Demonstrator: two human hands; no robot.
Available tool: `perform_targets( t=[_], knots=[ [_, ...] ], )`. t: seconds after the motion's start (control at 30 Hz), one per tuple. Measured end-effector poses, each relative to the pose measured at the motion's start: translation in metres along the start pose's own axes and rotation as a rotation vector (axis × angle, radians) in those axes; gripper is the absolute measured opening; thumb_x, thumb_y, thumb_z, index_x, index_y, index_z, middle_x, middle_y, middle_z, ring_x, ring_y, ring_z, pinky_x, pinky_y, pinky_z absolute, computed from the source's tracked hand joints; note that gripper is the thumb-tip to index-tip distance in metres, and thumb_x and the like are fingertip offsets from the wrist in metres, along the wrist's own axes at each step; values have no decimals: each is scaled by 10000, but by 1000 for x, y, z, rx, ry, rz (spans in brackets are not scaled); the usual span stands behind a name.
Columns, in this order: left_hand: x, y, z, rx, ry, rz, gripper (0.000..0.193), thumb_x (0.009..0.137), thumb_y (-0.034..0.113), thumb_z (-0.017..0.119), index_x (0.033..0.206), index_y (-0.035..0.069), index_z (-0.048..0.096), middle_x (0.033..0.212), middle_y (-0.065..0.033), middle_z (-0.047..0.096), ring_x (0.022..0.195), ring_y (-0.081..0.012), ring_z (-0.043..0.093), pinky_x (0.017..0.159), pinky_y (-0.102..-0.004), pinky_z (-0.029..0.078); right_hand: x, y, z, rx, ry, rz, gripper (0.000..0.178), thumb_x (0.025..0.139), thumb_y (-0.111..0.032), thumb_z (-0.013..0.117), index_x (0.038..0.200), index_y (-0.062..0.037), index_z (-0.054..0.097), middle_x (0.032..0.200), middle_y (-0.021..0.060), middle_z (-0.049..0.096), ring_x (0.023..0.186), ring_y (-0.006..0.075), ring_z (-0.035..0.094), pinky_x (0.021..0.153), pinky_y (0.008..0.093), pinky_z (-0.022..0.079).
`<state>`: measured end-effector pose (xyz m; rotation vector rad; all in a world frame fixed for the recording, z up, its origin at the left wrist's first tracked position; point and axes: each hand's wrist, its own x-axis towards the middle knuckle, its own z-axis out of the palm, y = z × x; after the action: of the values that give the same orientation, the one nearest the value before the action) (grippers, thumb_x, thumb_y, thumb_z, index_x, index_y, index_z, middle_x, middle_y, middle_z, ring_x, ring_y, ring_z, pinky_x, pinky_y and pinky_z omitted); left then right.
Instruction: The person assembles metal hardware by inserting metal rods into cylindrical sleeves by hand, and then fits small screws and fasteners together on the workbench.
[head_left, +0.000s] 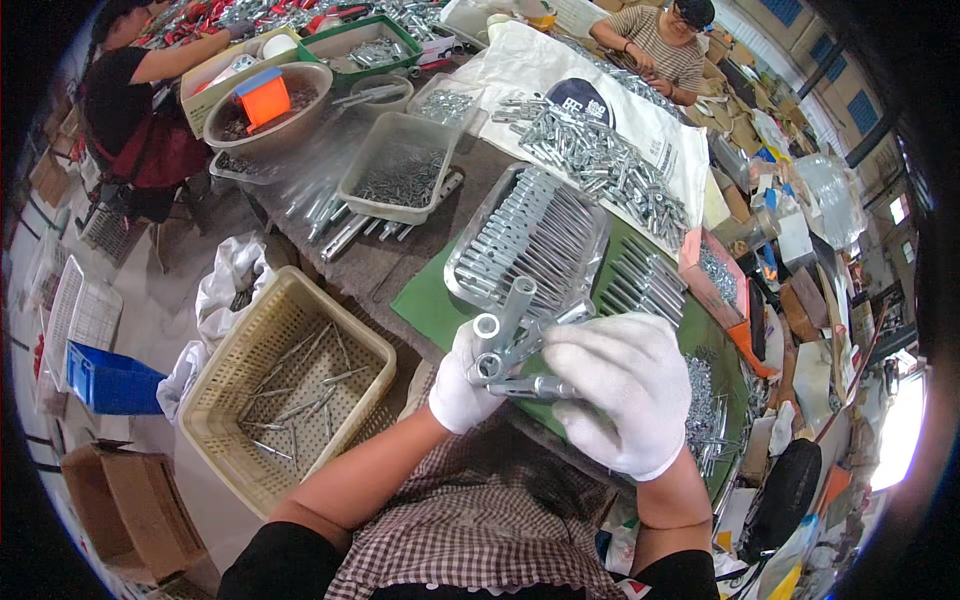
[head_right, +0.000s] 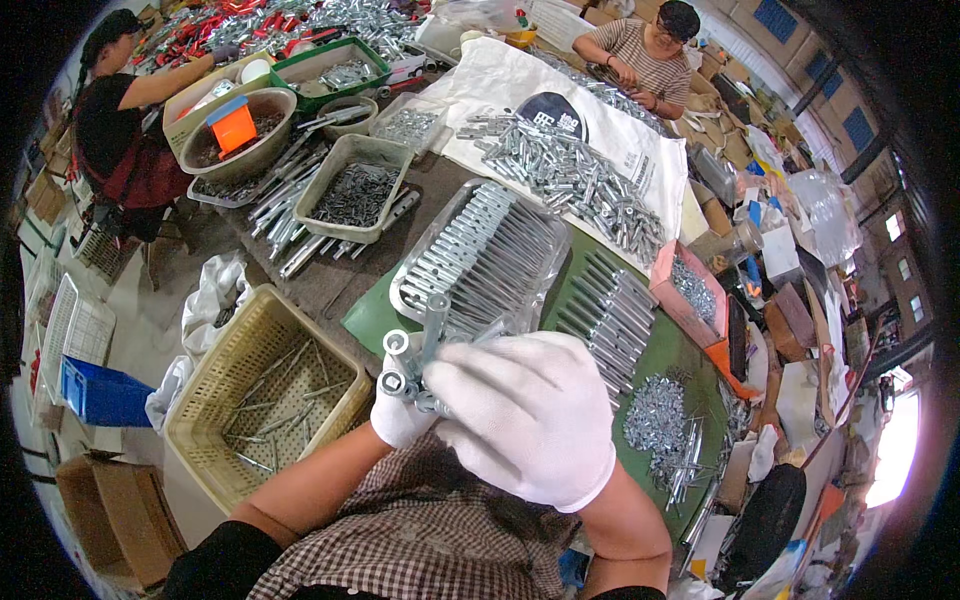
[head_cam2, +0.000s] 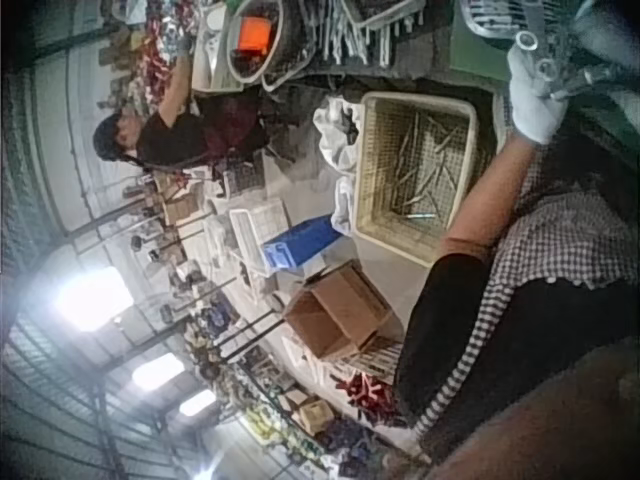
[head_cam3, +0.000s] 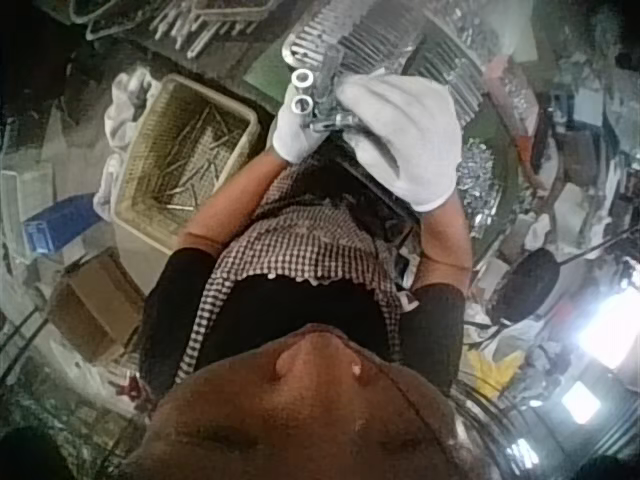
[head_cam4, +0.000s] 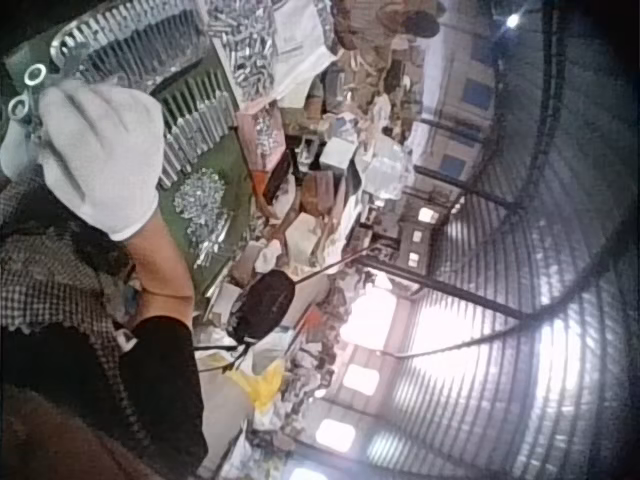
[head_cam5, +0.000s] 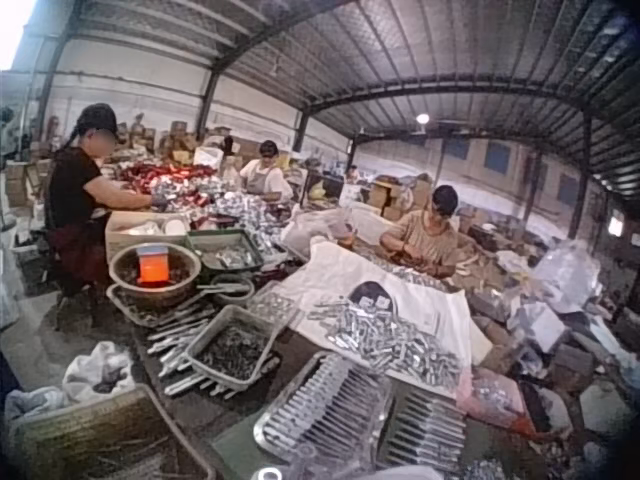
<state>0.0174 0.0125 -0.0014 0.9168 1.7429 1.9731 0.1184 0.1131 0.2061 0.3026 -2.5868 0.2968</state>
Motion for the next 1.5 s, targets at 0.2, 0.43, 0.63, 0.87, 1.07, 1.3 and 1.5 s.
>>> perform_targets(
  t=[0.2,0.43,0.63,0.87,1.07,1.3,1.5],
  knots=[
    [2,11,2,-664,6,-151,307,786,27,699,1062,45,567,982,-38,586,870,-161,573,707,-310,493,-7,28,15,302,476,477,174,864,-101,605,1009,-38,675,945,152,668,852,292,643,798,366,492],
    [3,8,1,185,106,161,186,810,-8,665,956,56,568,843,-23,578,708,-148,549,621,-298,468,5,100,104,-3,30,410,155,830,-211,617,901,-90,684,890,127,640,889,321,615,801,435,484],
    [6,10,3,352,201,258,244,804,23,691,1027,29,592,900,-69,619,795,-183,610,708,-327,501,13,99,127,-193,-153,505,218,808,-282,663,899,-85,688,932,120,634,919,321,606,837,424,480],
    [-4,-25,-2,230,48,121,287,962,117,552,1231,65,465,1157,-101,567,993,-178,603,796,-331,536,19,92,130,-160,-170,663,231,825,-294,663,915,-82,666,915,155,660,865,351,649,791,448,511],
    [3,1,4,59,77,88,411,865,60,670,1218,60,458,1154,-102,590,1002,-222,631,833,-359,532,15,95,118,23,-117,719,249,823,-302,660,912,-70,652,919,171,676,862,361,657,800,435,524],
    [0,-8,5,-244,51,-29,504,814,-85,634,1264,55,458,1205,-85,569,1048,-182,599,852,-321,527,1,96,37,582,623,682,411,876,-132,646,1229,58,555,1033,94,642,867,140,614,781,255,495],
    [1,19,-1,173,-99,-22,518,852,-29,641,1303,49,397,1272,-108,541,1141,-208,579,903,-357,525,14,2,-12,867,541,491,638,734,72,541,1365,49,453,943,94,612,811,133,627,733,247,541]
  ],
)
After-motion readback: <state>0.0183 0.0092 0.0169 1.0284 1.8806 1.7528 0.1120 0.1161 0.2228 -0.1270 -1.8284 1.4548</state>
